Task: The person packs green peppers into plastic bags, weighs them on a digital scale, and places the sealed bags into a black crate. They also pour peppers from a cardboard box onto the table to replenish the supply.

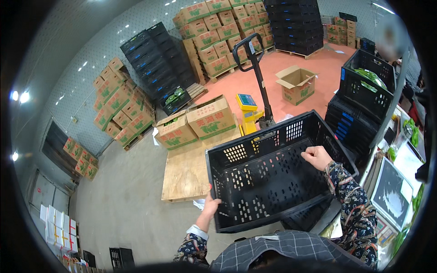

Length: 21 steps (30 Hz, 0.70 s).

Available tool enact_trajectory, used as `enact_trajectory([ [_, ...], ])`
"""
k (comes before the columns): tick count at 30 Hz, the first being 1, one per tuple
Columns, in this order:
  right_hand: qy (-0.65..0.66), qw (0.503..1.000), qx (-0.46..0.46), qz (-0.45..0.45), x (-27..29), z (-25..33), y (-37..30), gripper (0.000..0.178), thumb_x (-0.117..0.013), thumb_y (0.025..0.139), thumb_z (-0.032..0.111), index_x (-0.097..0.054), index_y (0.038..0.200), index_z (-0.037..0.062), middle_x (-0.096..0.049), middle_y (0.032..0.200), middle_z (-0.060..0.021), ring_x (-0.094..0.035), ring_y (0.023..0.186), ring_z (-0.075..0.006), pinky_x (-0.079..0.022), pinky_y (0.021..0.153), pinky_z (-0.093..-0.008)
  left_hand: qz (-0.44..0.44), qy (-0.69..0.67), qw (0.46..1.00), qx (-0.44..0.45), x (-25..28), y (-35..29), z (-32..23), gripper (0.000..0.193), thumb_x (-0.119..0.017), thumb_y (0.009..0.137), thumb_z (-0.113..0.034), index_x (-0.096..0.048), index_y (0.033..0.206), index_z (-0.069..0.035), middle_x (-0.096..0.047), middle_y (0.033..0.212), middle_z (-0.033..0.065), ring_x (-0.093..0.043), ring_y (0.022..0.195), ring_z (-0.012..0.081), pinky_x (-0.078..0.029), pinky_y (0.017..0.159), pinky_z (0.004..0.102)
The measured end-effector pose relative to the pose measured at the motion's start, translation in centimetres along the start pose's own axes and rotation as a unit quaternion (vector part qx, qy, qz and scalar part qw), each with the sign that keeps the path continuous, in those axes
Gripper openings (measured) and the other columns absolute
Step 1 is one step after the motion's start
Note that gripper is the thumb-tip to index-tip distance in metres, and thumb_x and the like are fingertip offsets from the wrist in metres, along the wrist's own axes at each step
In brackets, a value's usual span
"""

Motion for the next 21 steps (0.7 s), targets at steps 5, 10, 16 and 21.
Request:
enact_trajectory([
  [5,0.105,0.993,-0.057,0.012,-1.8,4.1,-10.0,0.032,-0.057,0.084,0.022,-0.054,0.062,-0.0007,-0.044,0.053,0.0026,-0.038,0.053,-0.0040,-0.034,0.048,-0.0237,0.063,0.013,0.989,-0.133,-8.0,-0.8,0.7,0.066,-0.053,0.066,0.002,-0.031,0.128,-0.001,-0.051,0.115,0.0123,-0.049,0.108,0.0242,-0.037,0.093,0.0323],
  [10,0.197,0.946,-0.236,-0.100,-5.8,5.2,-23.1,0.027,-0.057,0.084,0.027,-0.063,0.070,0.0043,-0.054,0.059,0.0030,-0.047,0.057,-0.0037,-0.038,0.052,-0.0211,0.021,-0.019,0.984,-0.177,-12.7,-4.9,1.1,0.066,-0.054,0.070,-0.003,-0.026,0.128,0.008,-0.040,0.124,0.0209,-0.044,0.112,0.0285,-0.032,0.097,0.0346],
  [16,-0.106,0.990,-0.072,-0.057,-13.6,6.8,-30.2,0.020,-0.054,0.081,0.028,-0.056,0.084,0.0080,-0.056,0.075,-0.0116,-0.057,0.076,-0.0313,-0.047,0.064,-0.0396,0.062,-0.178,0.982,-0.030,-10.6,-5.9,0.1,0.069,-0.052,0.069,0.004,-0.025,0.132,0.005,-0.039,0.127,0.0169,-0.044,0.109,0.0249,-0.033,0.098,0.0322],
  [21,-0.171,0.928,-0.122,-0.308,-2.7,5.7,-37.2,0.019,-0.059,0.078,0.020,-0.057,0.091,0.0066,-0.054,0.081,-0.0115,-0.055,0.079,-0.0297,-0.044,0.067,-0.0383,0.073,-0.143,0.985,-0.060,-11.8,-2.1,1.2,0.075,-0.053,0.071,0.001,-0.020,0.138,-0.005,-0.036,0.133,0.0123,-0.044,0.112,0.0250,-0.038,0.096,0.0329],
])
Point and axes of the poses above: each hand's wrist, its own y-axis towards the middle knuckle, its own x-axis out of the back of the hand, z = x × y, the point moved 10 cm from there along y, towards the middle knuckle
